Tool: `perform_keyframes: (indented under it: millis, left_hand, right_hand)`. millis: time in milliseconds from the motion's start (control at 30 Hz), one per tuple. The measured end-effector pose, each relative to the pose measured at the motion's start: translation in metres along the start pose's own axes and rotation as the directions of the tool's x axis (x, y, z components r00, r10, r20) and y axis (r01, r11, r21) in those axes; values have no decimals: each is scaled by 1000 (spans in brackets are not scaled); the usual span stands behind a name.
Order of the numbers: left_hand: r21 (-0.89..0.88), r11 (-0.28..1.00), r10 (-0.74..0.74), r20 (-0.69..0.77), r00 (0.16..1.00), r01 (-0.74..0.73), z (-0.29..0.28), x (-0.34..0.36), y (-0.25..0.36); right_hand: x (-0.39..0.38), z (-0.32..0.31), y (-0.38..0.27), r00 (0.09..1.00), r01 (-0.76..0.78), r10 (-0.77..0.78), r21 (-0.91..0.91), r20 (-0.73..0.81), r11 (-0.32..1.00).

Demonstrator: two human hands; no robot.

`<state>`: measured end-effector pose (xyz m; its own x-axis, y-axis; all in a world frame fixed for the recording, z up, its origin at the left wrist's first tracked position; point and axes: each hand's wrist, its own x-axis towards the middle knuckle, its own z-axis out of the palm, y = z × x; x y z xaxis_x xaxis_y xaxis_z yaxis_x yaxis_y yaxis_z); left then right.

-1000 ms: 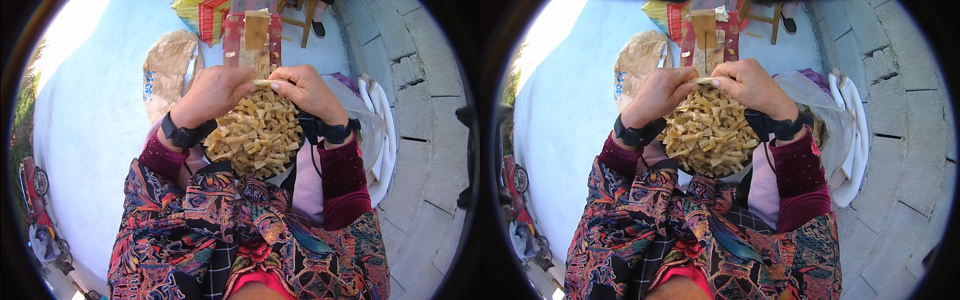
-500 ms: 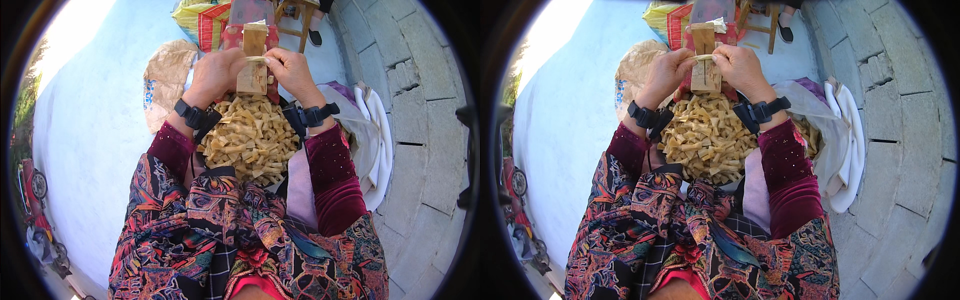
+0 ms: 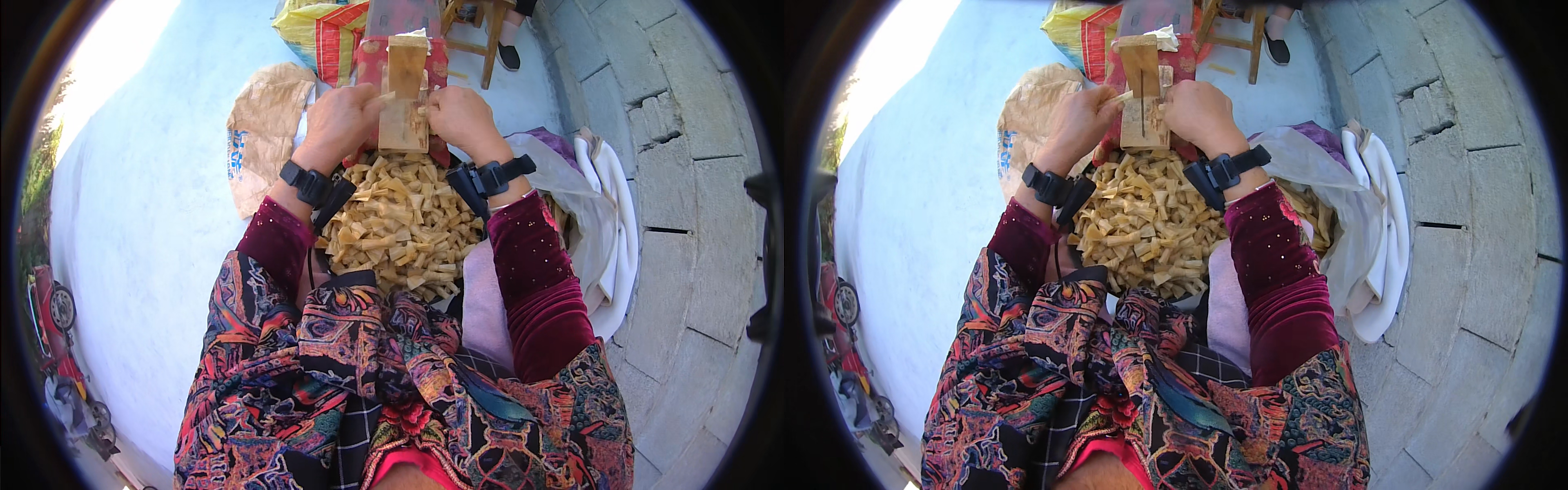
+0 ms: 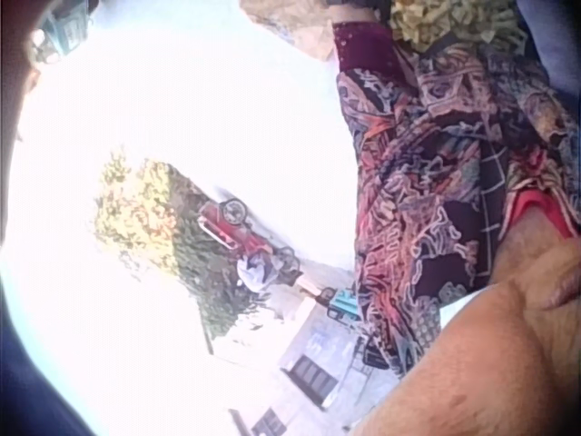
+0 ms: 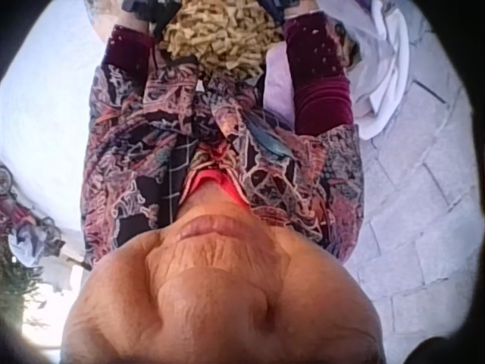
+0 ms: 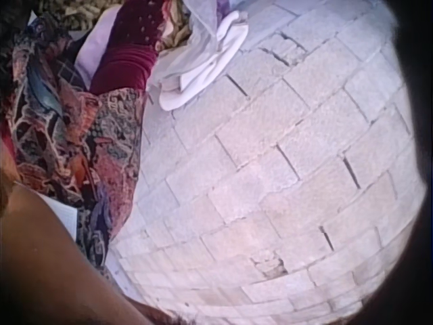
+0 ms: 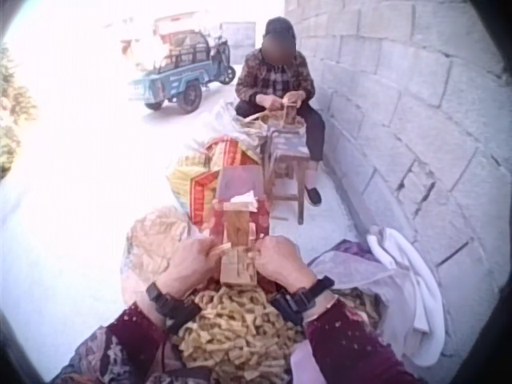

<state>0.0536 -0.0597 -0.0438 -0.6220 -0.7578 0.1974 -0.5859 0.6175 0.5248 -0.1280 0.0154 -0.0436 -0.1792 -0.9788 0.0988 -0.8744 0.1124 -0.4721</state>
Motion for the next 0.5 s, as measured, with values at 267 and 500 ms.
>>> perform_keyframes:
  millis: [267, 500]
  left_hand:
    - [-434, 899, 154, 430, 890, 54, -21, -32, 34]
    - [-699, 683, 67, 348, 935, 211, -28, -49, 56]
  right_hand:
    - [-28, -34, 8, 946, -325, -62, 938, 320, -118]
    - [-72, -37, -19, 951, -256, -162, 964, 265, 74]
